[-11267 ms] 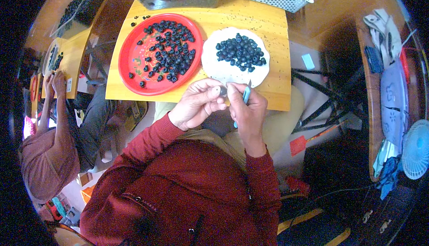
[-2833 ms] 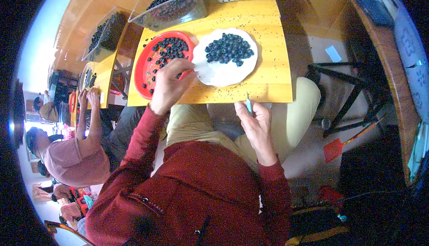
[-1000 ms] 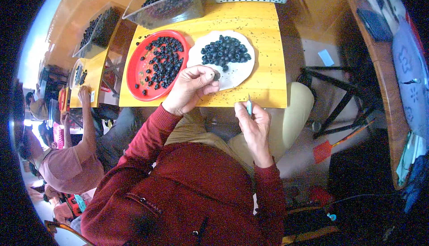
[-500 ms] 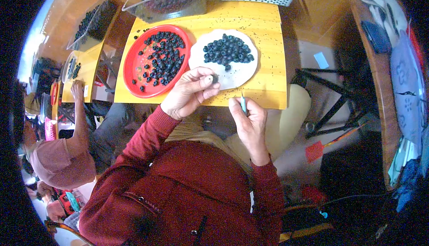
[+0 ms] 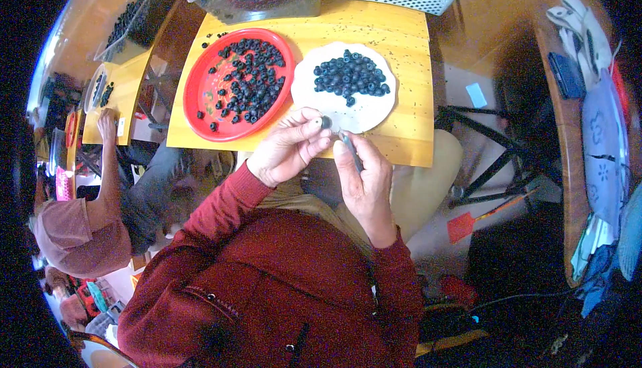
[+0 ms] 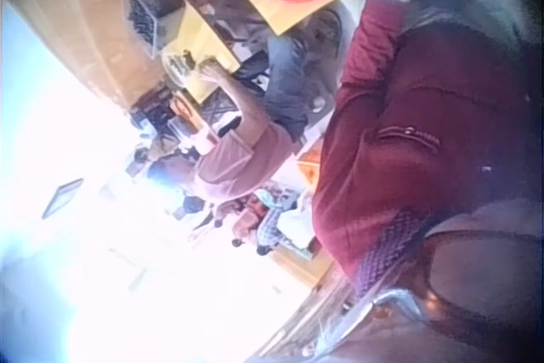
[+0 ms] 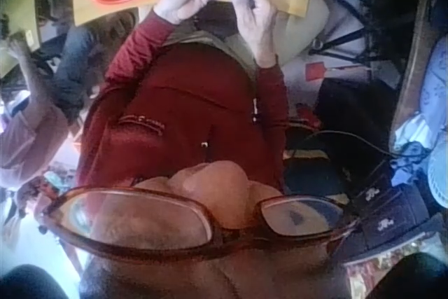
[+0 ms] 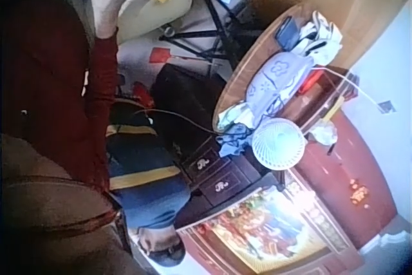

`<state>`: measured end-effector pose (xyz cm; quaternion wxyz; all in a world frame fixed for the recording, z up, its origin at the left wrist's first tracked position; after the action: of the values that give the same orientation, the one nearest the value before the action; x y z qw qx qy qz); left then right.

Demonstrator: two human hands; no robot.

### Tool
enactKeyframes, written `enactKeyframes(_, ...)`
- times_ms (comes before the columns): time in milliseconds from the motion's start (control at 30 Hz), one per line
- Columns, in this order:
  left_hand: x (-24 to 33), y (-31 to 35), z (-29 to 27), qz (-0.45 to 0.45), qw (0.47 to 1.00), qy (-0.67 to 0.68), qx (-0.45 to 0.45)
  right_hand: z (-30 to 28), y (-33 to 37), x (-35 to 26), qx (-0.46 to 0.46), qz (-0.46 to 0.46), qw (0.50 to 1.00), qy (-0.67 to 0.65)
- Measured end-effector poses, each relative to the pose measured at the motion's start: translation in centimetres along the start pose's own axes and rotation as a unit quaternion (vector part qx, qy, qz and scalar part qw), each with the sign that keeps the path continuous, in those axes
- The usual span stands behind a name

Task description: Sorting and cleaning berries into different containers.

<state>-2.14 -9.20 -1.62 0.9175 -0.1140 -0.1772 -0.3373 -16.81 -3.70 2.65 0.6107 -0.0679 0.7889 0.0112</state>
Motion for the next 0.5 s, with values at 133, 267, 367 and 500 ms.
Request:
enactKeyframes(133, -0.4, 0.2, -0.1, 0.004, 1.0, 0.028, -0.01, 0.5, -0.2, -0.8, -0.01, -0.006, 0.999, 0.036)
enactKeyframes(267, -0.5, 0.3, 0.1, 0.006, 0.999, 0.039, -0.016, 0.8, -0.4, -1.4, -0.019, -0.018, 0.997, 0.074)
enactKeyframes(367, -0.3, 0.5, 0.2, 0.014, 0.999, 0.037, -0.01, 1.0, -0.5, -1.7, -0.011, -0.037, 0.994, 0.099)
enactKeyframes(500, -0.4, 0.9, 0.2, 0.02, 0.999, 0.031, 0.003, 1.2, -0.5, -2.5, -0.02, -0.047, 0.991, 0.125)
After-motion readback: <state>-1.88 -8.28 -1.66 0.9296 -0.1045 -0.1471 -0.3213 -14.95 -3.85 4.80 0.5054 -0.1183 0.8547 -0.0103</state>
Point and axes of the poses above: each hand's wrist, its own y-axis away from the middle knuckle, its own z-axis out of the palm, x = y × z, the point moved 5 cm from there along -y, towards the middle knuckle, and after that the axes turned 14 degrees about -x, right-handed, at the moved point
